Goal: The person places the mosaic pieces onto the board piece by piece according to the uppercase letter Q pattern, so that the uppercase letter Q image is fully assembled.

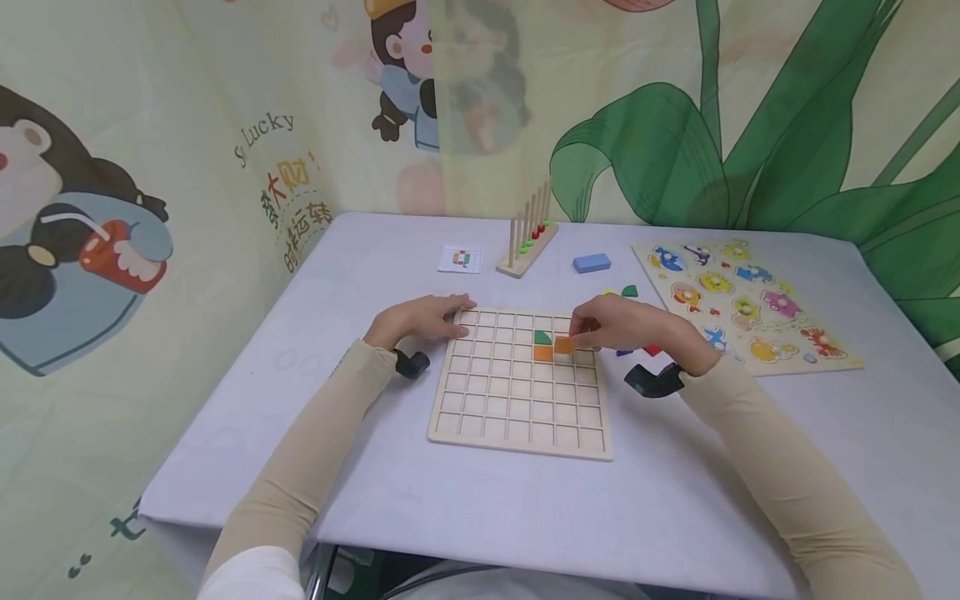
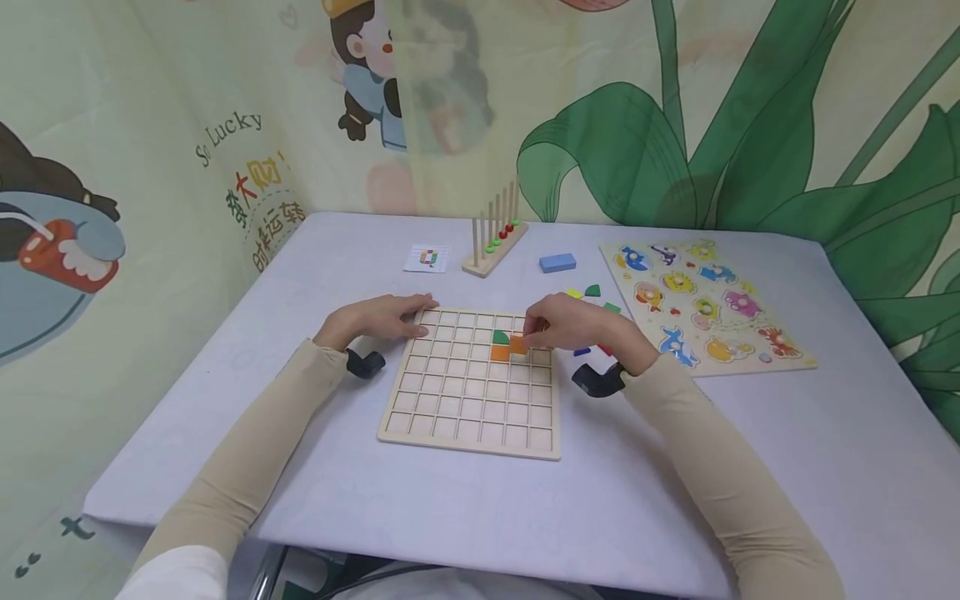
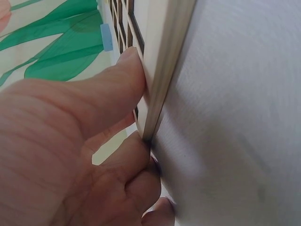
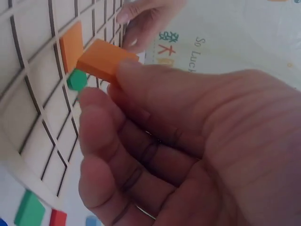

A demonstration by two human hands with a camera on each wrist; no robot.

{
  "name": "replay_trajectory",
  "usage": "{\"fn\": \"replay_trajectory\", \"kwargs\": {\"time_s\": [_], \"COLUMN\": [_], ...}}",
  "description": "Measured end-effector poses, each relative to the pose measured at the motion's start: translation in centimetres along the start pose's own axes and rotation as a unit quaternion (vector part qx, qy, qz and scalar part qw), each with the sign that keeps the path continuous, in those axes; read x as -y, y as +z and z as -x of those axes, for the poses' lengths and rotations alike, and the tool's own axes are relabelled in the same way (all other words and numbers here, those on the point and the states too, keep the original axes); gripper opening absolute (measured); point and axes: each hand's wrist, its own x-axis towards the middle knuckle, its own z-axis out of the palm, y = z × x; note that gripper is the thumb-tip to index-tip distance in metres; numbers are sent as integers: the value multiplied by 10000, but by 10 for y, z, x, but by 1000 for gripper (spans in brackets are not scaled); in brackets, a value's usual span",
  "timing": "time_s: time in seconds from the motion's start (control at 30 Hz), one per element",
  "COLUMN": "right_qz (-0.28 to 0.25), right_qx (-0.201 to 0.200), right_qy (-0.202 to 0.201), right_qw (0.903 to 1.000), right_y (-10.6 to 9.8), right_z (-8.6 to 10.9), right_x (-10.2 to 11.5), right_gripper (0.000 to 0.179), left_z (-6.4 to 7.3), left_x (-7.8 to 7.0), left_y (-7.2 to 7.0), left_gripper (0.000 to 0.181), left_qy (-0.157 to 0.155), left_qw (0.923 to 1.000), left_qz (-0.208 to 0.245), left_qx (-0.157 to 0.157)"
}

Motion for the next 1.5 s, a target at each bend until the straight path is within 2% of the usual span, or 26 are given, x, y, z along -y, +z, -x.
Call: {"fn": "replay_trajectory", "kwargs": {"time_s": [0.3,0.5,0.7,1.03,1.5], "right_qz": [-64,-89,119,570,493], "right_qx": [294,408,320,41,-11], "right_qy": [-401,-362,-373,-297,-144], "right_qw": [9987,9985,9987,9979,9987], "right_y": [18,25,29,32,35], "right_z": [-14,-18,-18,-17,-21], "right_x": [8,11,11,23,21], "right_gripper": [9,8,7,7,9], "left_z": [0,1,2,-1,-1], "left_x": [0,-1,-3,0,0], "left_y": [0,0,-1,-1,-1], "left_gripper": [61,61,61,62,62], "left_qy": [-23,-42,-32,-29,-54], "left_qw": [10000,10000,10000,10000,10000], "left_qz": [8,23,-21,-30,8], "left_qx": [-2,3,16,15,-11]}}
